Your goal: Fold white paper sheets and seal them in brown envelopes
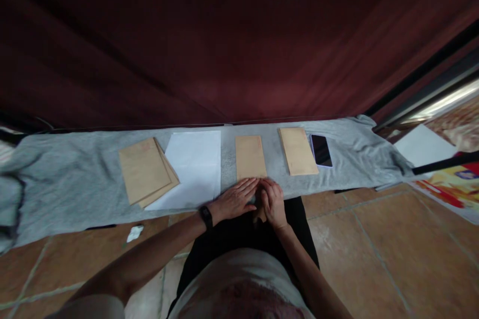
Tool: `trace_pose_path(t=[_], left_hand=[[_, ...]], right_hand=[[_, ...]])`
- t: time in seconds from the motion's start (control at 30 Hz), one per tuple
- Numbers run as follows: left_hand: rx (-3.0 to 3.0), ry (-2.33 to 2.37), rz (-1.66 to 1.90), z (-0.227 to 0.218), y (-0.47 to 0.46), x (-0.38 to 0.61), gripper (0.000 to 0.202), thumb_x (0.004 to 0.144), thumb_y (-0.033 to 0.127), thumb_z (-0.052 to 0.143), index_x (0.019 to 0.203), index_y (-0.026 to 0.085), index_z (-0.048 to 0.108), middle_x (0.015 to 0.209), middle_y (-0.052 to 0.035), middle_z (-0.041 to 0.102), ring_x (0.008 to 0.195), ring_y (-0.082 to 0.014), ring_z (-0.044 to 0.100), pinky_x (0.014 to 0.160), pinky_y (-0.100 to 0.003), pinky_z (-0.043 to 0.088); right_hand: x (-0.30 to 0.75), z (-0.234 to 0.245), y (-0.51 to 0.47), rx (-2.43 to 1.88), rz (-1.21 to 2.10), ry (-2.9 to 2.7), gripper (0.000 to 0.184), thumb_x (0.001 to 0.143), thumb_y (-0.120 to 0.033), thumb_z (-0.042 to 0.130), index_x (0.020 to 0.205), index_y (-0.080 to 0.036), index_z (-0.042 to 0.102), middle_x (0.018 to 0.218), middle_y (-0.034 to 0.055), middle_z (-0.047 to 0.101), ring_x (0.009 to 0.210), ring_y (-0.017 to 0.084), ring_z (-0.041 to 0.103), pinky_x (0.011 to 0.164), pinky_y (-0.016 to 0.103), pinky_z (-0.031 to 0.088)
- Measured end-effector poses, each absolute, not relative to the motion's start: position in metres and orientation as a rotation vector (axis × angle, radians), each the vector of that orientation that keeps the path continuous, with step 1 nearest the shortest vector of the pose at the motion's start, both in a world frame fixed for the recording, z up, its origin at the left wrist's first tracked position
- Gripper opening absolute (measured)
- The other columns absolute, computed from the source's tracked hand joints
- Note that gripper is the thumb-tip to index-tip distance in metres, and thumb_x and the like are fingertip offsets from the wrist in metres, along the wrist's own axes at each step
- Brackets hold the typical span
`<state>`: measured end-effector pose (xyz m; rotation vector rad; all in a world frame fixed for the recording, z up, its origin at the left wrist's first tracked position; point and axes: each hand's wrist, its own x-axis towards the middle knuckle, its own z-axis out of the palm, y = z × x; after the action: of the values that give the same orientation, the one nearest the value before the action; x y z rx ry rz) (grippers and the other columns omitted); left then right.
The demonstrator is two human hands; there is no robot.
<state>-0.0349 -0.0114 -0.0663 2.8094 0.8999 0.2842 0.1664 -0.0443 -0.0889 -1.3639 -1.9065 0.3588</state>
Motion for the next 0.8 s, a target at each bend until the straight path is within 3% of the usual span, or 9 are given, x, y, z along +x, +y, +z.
trace_pose_path(t=[0.3,0.47,0.63,0.8], left_hand=[[2.770,0.923,0.343,-0.073,-0.013,-0.033,0.062,0.094,0.046,0.060,0.139,0.005,0.050,0.149,-0.0228,0.049,0.145,-0.0289,0.039,0.123,-0.044,0.029],[2.798,0.972,0.342,-0.068,-0.017,-0.035,0.071,0.095,0.052,0.055,0.146,0.005,0.040,0.154,-0.0225,0.043,0.148,-0.0296,0.033,0.122,-0.046,0.030],[2.819,1.022,0.338,-0.066,-0.022,-0.040,0.070,0.098,0.048,0.050,0.153,0.009,0.029,0.159,-0.0192,0.036,0.150,-0.0282,0.028,0.122,-0.046,0.029],[2.863,1.072,0.332,-0.072,-0.026,-0.049,0.066,0.099,0.044,0.049,0.152,0.009,0.031,0.159,-0.0197,0.035,0.150,-0.0291,0.027,0.122,-0.047,0.029]], right_hand=[[0.149,-0.078,-0.038,-1.376,0.318,-2.194,0.049,0.106,-0.030,0.033,0.155,-0.022,0.034,0.151,0.0102,0.050,0.144,0.021,0.040,0.122,0.049,0.021],[0.153,-0.085,-0.041,-1.419,0.220,-2.226,0.053,0.106,-0.030,0.036,0.157,-0.019,0.029,0.155,0.0112,0.045,0.146,0.022,0.036,0.122,0.049,0.023],[0.161,-0.089,-0.045,-1.436,0.160,-2.218,0.050,0.106,-0.030,0.039,0.155,-0.019,0.034,0.153,0.0111,0.047,0.146,0.023,0.037,0.122,0.050,0.025],[0.170,-0.090,-0.047,-1.444,0.135,-2.186,0.051,0.105,-0.029,0.039,0.155,-0.021,0.033,0.154,0.0104,0.046,0.145,0.024,0.039,0.121,0.052,0.027]])
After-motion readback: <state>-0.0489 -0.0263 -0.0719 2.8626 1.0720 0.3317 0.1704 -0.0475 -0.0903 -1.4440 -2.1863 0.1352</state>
